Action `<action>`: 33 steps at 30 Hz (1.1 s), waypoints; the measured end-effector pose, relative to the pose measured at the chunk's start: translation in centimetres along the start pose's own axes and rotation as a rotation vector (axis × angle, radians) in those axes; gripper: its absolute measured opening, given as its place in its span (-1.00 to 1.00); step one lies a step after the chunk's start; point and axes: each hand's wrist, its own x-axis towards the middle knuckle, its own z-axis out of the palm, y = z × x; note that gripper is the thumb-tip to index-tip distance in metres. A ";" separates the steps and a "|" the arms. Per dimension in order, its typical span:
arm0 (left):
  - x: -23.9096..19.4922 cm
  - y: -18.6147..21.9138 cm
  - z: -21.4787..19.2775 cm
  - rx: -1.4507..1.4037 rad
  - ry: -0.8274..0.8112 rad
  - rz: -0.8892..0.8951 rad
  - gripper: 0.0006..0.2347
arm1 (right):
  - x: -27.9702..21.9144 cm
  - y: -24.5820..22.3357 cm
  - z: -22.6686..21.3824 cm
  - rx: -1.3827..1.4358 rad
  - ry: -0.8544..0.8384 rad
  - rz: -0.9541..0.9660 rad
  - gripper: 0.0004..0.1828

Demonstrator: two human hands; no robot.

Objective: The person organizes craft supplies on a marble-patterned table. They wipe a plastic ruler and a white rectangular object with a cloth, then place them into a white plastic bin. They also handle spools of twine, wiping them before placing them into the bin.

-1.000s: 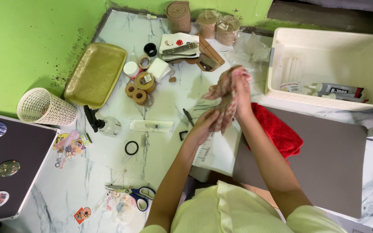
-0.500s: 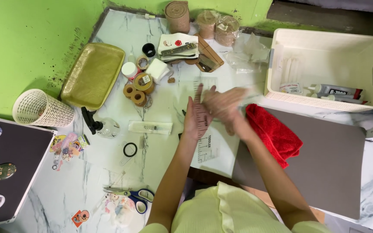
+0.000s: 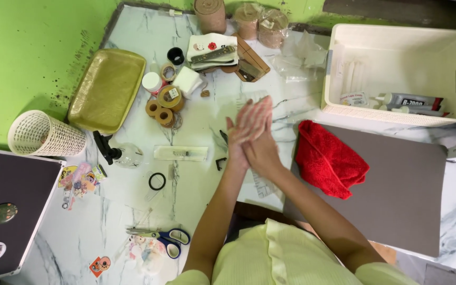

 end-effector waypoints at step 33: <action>7.8 -2.3 -0.9 0.935 0.250 0.194 -0.52 | -7.4 7.5 -6.9 0.091 -0.337 0.303 -0.49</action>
